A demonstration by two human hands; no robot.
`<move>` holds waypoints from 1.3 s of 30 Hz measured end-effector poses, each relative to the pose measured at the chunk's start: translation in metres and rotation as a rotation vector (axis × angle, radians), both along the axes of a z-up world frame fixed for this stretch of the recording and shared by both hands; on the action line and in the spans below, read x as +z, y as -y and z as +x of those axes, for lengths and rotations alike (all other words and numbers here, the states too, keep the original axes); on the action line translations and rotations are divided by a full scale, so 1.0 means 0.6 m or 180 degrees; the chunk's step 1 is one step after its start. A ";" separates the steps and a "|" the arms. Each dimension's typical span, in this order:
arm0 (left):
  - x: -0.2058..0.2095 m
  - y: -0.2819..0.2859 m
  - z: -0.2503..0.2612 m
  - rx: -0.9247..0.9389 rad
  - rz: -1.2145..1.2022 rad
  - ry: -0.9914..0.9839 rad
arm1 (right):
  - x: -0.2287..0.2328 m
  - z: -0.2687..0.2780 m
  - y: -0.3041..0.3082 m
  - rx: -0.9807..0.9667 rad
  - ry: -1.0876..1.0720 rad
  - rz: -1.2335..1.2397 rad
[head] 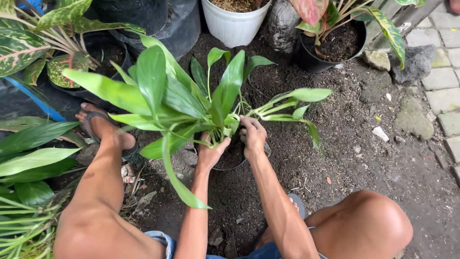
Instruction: A person is repotting a plant by scooping soil into a small black plastic pot using a hand trowel and then transplanting a green plant into the pot.
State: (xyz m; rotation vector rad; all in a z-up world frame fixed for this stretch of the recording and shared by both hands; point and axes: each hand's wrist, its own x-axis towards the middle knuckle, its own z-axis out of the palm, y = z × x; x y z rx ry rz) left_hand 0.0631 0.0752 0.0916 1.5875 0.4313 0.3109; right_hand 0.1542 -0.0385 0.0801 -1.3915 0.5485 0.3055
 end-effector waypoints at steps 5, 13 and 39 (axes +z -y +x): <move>0.141 -0.014 0.001 -0.0336 -0.0169 -0.0616 | 0.123 -0.032 0.007 0.1111 0.2036 0.0236; 0.099 -0.040 0.015 -0.0813 -0.1798 -0.0485 | 0.199 -0.013 0.066 0.2134 0.2365 -0.0013; 0.165 -0.069 -0.006 -0.0028 -0.0089 0.0203 | 0.174 0.005 0.075 0.1690 0.1988 0.0033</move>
